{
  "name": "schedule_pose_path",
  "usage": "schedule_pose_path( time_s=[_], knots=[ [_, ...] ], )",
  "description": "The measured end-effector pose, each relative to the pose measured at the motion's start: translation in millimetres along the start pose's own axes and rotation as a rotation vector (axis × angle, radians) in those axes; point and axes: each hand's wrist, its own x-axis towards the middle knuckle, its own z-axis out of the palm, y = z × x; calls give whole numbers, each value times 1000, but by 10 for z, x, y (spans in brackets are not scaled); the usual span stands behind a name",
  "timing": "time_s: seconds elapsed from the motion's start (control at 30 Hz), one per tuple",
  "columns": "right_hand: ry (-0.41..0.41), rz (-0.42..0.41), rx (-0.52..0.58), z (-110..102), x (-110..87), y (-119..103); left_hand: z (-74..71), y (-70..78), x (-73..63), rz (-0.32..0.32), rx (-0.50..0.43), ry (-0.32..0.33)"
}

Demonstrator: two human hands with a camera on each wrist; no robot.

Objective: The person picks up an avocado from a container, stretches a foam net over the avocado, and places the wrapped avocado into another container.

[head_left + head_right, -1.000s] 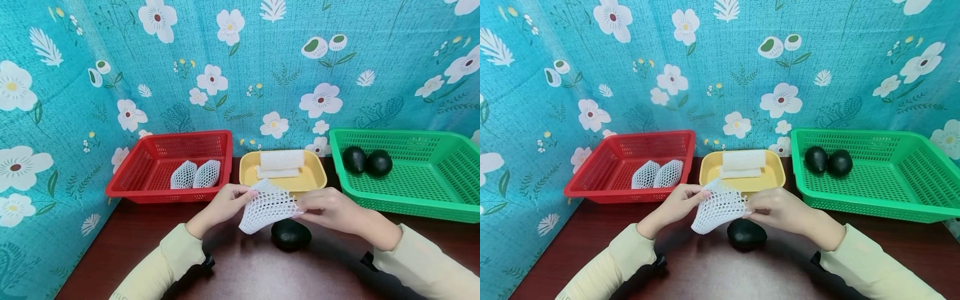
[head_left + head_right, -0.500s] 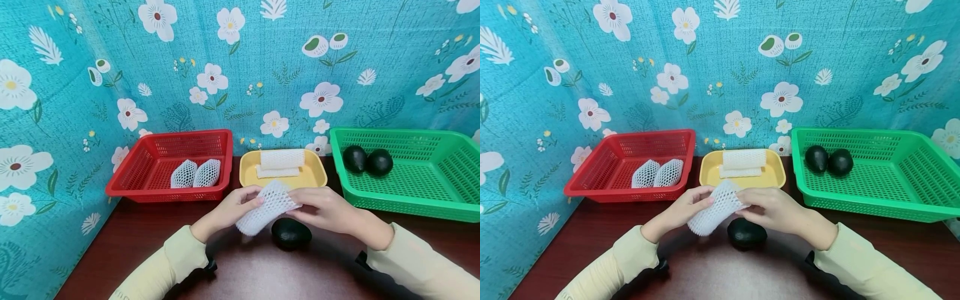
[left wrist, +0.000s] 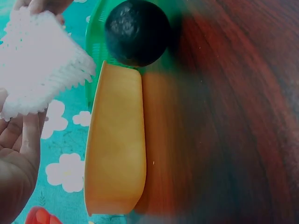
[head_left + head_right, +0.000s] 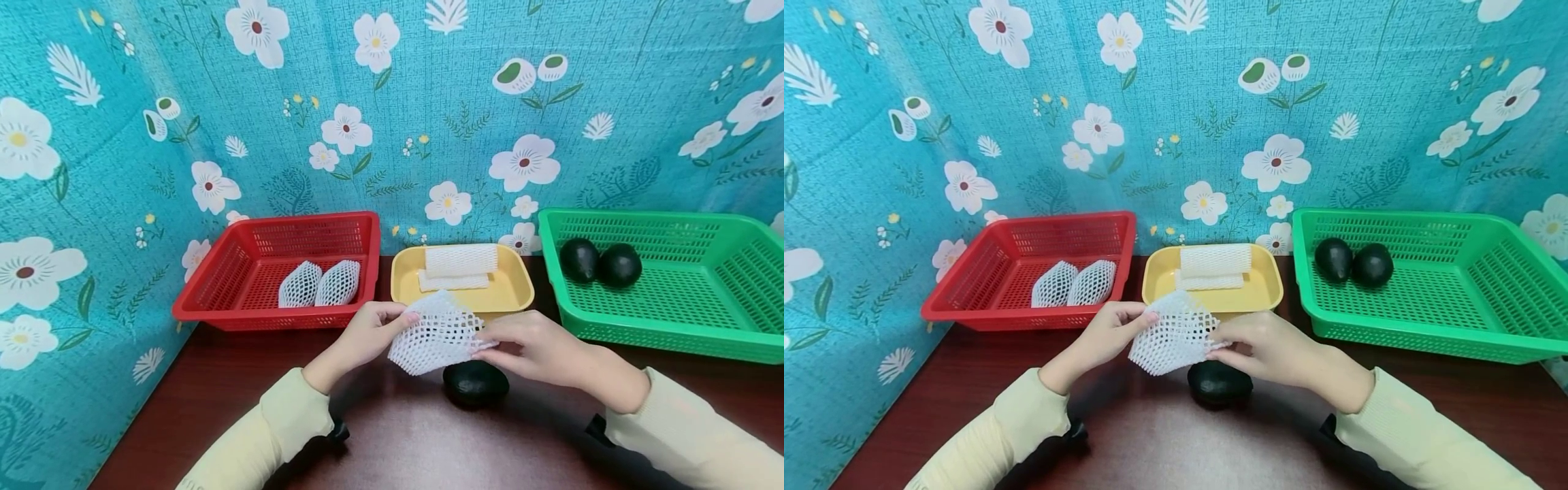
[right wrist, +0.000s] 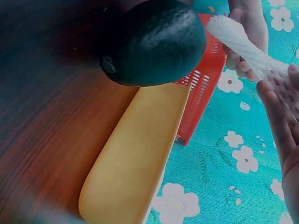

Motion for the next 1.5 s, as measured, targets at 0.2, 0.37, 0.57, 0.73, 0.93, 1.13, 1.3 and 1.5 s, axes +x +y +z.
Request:
schedule_pose_path(
  time_s=[0.2, 0.37, 0.57, 0.73, 0.93, 1.13, 1.3, 1.5],
  knots=[
    [-2, 16, 30, 19, -10, -11, 6, 1, -5, -19, 24, -17],
    [52, 24, -23, 65, 34, -6, 58, 31, -12, 8, 69, -29],
    [61, 90, -44, 104, 64, -32, 100, 68, -51, 80, 121, 1],
    [74, 129, -52, 156, 85, -41, 150, 91, -85, 86, 215, 1],
    [123, 175, -40, 211, 123, -58, 224, 96, -93, 161, 447, 33],
    [131, 263, 75, 255, 149, -73, 287, 59, -70, 204, 630, 34],
    [126, 262, 72, 280, 156, -61, 272, 52, -78, 218, 628, 18],
    [141, 281, 38, 225, 148, -54, 159, 66, -76, 197, 548, -20]
  ],
)
